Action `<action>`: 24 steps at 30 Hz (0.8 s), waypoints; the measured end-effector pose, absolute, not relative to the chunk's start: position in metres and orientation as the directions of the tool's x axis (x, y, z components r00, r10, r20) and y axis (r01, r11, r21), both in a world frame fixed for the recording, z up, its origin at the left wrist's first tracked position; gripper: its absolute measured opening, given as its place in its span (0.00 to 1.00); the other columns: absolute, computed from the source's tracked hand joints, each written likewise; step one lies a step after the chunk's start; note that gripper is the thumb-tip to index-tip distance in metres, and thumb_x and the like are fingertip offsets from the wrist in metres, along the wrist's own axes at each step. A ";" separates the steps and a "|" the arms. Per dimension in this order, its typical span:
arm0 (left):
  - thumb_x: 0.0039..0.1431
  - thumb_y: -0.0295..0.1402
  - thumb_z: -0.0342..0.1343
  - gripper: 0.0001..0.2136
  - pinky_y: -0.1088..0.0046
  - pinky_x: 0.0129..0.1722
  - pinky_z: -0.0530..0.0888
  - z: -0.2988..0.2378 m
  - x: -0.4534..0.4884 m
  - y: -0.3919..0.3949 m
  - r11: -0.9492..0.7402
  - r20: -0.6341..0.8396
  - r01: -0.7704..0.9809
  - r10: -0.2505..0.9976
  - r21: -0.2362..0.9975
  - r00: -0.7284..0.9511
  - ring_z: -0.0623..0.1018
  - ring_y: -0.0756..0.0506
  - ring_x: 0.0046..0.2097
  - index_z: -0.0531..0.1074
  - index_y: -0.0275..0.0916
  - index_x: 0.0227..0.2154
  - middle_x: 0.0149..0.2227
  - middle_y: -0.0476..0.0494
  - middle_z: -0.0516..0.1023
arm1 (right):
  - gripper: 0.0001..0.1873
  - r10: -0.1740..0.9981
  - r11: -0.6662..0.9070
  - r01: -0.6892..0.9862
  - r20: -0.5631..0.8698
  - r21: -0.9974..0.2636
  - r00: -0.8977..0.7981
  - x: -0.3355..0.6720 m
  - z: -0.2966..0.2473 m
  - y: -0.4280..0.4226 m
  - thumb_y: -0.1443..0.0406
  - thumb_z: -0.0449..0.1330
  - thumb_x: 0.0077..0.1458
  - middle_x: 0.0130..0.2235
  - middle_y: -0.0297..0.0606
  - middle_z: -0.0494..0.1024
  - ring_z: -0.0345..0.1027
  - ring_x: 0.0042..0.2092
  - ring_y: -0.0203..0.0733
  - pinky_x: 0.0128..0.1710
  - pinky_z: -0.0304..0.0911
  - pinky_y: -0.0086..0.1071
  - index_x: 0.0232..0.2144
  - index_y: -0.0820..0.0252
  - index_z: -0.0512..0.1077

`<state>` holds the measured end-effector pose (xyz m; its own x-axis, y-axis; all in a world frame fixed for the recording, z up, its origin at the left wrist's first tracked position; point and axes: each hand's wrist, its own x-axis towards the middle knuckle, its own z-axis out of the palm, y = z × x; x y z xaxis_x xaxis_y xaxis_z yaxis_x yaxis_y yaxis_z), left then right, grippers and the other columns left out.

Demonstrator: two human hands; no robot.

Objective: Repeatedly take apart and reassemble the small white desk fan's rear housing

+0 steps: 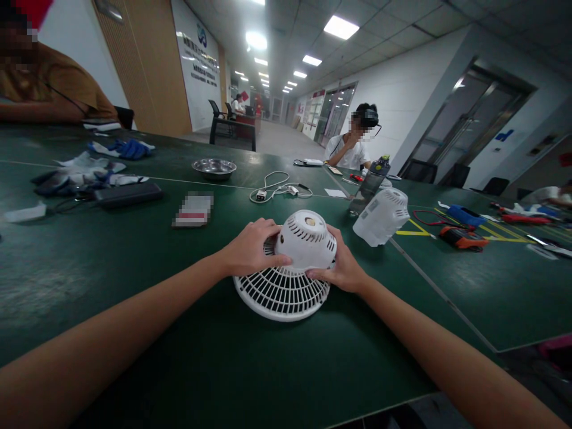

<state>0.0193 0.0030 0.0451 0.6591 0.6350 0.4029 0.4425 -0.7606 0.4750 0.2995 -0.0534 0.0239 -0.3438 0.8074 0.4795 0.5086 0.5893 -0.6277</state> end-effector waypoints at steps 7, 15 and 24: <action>0.69 0.50 0.46 0.26 0.55 0.55 0.72 0.021 0.003 0.020 -0.382 0.337 0.083 0.883 0.921 0.327 0.78 0.36 0.53 0.78 0.35 0.50 0.51 0.34 0.81 | 0.50 0.831 0.528 0.494 0.540 -0.691 -0.132 0.291 0.011 -0.037 0.51 0.74 0.46 0.58 0.47 0.73 0.72 0.56 0.57 0.56 0.69 0.55 0.65 0.51 0.56; 0.68 0.53 0.50 0.29 0.54 0.60 0.70 0.013 0.010 0.035 -0.225 0.237 -0.074 0.932 0.972 0.275 0.76 0.35 0.59 0.72 0.33 0.59 0.58 0.32 0.77 | 0.48 0.871 0.415 0.378 0.481 -0.828 0.098 0.287 0.010 -0.029 0.52 0.73 0.47 0.54 0.45 0.78 0.76 0.52 0.55 0.51 0.73 0.52 0.65 0.50 0.56; 0.67 0.58 0.45 0.33 0.55 0.63 0.69 0.006 0.011 0.048 -0.202 0.247 -0.191 0.935 0.961 0.253 0.69 0.35 0.67 0.62 0.41 0.65 0.66 0.33 0.69 | 0.42 0.879 0.302 0.116 0.324 -0.946 0.350 0.263 0.015 -0.024 0.46 0.67 0.51 0.55 0.47 0.78 0.76 0.52 0.58 0.52 0.74 0.54 0.62 0.53 0.60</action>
<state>0.0112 0.0482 0.0062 0.2530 0.9354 0.2468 -0.1909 -0.2019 0.9606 0.2626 -0.0235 0.0153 0.3497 0.8792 0.3237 0.1164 0.3021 -0.9461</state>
